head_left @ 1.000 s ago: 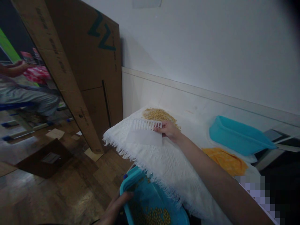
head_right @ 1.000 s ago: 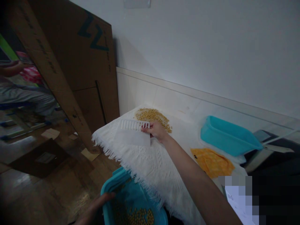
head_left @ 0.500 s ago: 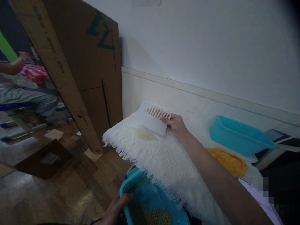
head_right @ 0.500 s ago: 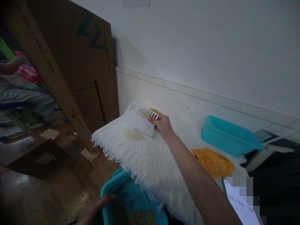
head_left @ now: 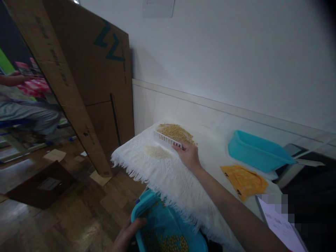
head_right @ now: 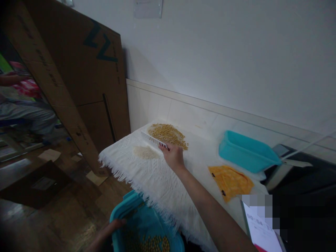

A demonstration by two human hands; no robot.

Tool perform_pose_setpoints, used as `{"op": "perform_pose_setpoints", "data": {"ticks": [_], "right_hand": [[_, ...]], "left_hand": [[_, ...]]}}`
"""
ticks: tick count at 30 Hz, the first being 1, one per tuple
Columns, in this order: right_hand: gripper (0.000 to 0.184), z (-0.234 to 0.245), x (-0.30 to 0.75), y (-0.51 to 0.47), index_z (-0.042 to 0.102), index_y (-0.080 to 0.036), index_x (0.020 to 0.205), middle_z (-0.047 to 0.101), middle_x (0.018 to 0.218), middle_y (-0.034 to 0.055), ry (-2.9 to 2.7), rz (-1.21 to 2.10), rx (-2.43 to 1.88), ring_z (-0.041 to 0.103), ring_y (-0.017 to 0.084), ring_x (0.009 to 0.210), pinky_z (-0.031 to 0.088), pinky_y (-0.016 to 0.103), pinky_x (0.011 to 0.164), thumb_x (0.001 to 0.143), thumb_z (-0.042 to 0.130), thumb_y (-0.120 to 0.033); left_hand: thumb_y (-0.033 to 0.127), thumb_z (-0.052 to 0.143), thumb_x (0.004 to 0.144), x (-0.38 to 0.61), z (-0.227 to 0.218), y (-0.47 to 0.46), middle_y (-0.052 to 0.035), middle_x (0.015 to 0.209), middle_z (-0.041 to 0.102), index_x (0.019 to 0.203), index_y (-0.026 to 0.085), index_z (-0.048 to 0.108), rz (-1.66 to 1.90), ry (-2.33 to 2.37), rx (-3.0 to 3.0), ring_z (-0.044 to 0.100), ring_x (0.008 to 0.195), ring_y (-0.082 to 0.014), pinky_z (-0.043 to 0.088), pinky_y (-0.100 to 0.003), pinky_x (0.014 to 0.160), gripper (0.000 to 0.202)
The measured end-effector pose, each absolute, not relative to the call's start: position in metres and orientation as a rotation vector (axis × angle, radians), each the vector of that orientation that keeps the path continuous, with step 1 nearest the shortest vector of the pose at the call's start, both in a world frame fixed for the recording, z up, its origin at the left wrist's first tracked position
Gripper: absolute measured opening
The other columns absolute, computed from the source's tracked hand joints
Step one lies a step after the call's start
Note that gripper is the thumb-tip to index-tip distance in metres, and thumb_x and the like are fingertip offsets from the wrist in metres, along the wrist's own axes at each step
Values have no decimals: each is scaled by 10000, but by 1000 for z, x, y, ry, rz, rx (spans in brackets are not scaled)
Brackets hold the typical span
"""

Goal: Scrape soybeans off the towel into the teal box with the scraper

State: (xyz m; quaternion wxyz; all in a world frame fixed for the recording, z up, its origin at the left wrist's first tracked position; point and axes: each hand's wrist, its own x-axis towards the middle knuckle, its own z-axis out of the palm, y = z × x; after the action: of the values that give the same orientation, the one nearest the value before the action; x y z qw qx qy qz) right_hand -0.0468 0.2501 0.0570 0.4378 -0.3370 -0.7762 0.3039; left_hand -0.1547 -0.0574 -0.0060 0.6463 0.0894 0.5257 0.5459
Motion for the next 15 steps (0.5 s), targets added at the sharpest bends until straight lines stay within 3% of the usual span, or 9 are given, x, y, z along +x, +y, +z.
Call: {"op": "perform_pose_setpoints", "data": {"ticks": [4, 6, 12, 15], "right_hand": [[201, 59, -45, 242, 872, -212, 853, 803, 739, 3, -1987, 713, -812, 722, 212, 693, 556, 301, 720, 844, 753, -374], [202, 58, -44, 240, 874, -208, 867, 798, 736, 1, -1998, 698, -814, 721, 206, 685, 557, 295, 720, 853, 751, -368], [259, 54, -42, 244, 869, -189, 902, 813, 747, 22, -1966, 636, -889, 714, 207, 649, 549, 301, 682, 901, 711, -394], [270, 56, -38, 247, 859, -188, 861, 811, 727, 34, -1949, 603, -926, 713, 213, 645, 535, 297, 659, 900, 704, -405]], "left_hand": [[581, 759, 954, -152, 0, -57, -140, 1459, 759, 1508, 275, 641, 1239, 1188, 230, 747, 1278, -383, 598, -622, 1087, 644], [589, 722, 983, -152, 2, -57, -150, 1514, 721, 1548, 261, 598, 1242, 1183, 241, 746, 1276, -362, 589, -635, 1094, 665], [621, 927, 712, -151, 6, -55, -142, 1317, 845, 1489, 368, 678, 1235, 1186, 245, 751, 1256, -512, 599, -676, 1033, 855], [637, 949, 654, -150, 4, -56, -150, 1299, 852, 1471, 378, 693, 1235, 1196, 246, 743, 1262, -529, 582, -678, 1048, 894]]}}
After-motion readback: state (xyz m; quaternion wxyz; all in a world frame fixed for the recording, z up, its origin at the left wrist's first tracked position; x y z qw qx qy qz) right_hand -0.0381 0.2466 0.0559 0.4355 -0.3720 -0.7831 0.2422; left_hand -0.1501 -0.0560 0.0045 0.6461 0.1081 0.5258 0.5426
